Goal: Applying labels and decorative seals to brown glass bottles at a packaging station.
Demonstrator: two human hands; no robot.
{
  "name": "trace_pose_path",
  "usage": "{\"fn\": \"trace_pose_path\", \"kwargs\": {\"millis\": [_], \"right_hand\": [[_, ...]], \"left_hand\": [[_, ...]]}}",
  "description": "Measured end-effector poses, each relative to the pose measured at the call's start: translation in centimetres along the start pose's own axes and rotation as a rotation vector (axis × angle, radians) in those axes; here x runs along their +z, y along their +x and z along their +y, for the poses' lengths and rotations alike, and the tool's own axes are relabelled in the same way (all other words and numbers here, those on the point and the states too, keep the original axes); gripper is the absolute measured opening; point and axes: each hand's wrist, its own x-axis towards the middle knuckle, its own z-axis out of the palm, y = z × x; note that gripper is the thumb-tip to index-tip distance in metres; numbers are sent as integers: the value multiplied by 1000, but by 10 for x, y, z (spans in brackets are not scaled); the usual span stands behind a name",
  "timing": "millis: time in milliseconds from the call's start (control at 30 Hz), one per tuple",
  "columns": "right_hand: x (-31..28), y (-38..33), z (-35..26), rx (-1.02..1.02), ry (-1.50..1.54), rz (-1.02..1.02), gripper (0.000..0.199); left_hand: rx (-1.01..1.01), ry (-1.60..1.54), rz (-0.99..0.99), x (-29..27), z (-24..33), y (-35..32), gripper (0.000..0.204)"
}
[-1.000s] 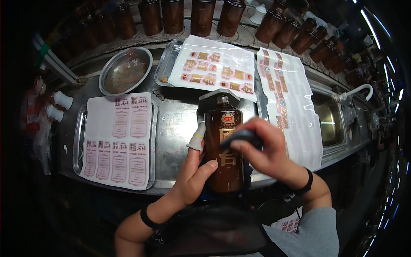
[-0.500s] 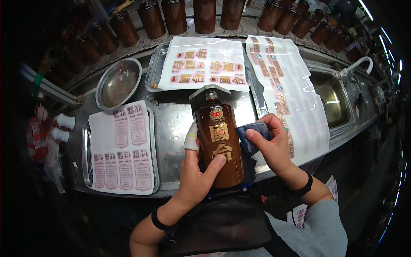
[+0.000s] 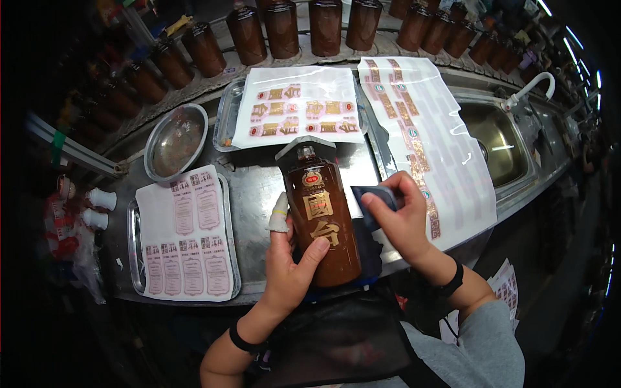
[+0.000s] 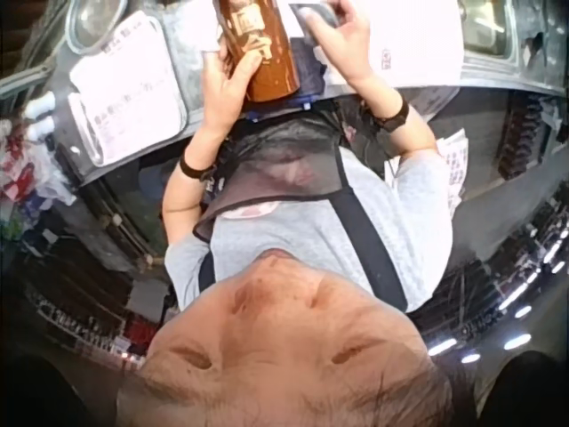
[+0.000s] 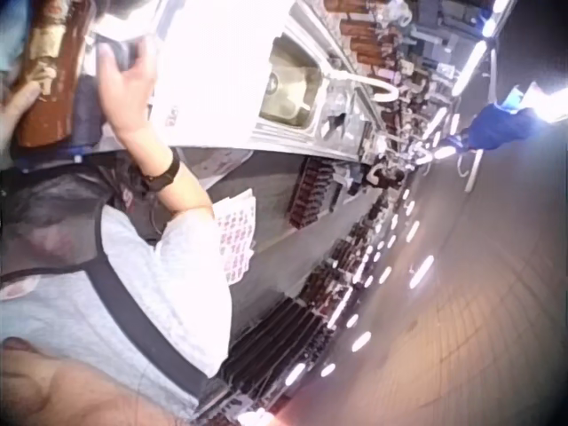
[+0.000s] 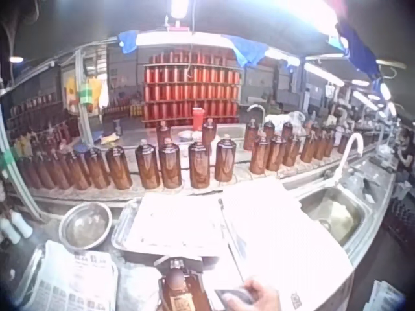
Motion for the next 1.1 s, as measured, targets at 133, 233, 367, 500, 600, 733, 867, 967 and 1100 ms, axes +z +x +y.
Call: {"fn": "trace_pose_path", "kwargs": {"millis": [133, 233, 367, 500, 600, 733, 867, 967, 1100], "right_hand": [[0, 0, 0, -71, 102, -128, 24], [-4, 5, 2, 6, -124, 80, 26], [-7, -1, 0, -194, 164, -175, 20], [-3, -6, -5, -335, -45, -290, 19], [1, -3, -7, -404, -19, -250, 19], [2, 2, -10, -412, -46, -260, 20], [0, 5, -14, -358, -31, -306, 20], [0, 12, -17, -167, 67, -290, 22], [5, 28, -16, -205, 58, -194, 27]], "left_hand": [[13, 41, -15, -2, -2, 0, 80], [26, 31, -15, -2, 0, 2, 81], [285, 489, -13, -10, 14, 10, 68], [458, 936, -124, -23, 27, 35, 41], [429, 921, -66, -26, 30, 49, 36], [414, 909, -44, -27, 29, 58, 35], [356, 769, -47, -28, 30, 57, 35], [274, 583, -7, -27, 30, 54, 37], [52, 277, 103, -21, 28, 56, 42]]}}
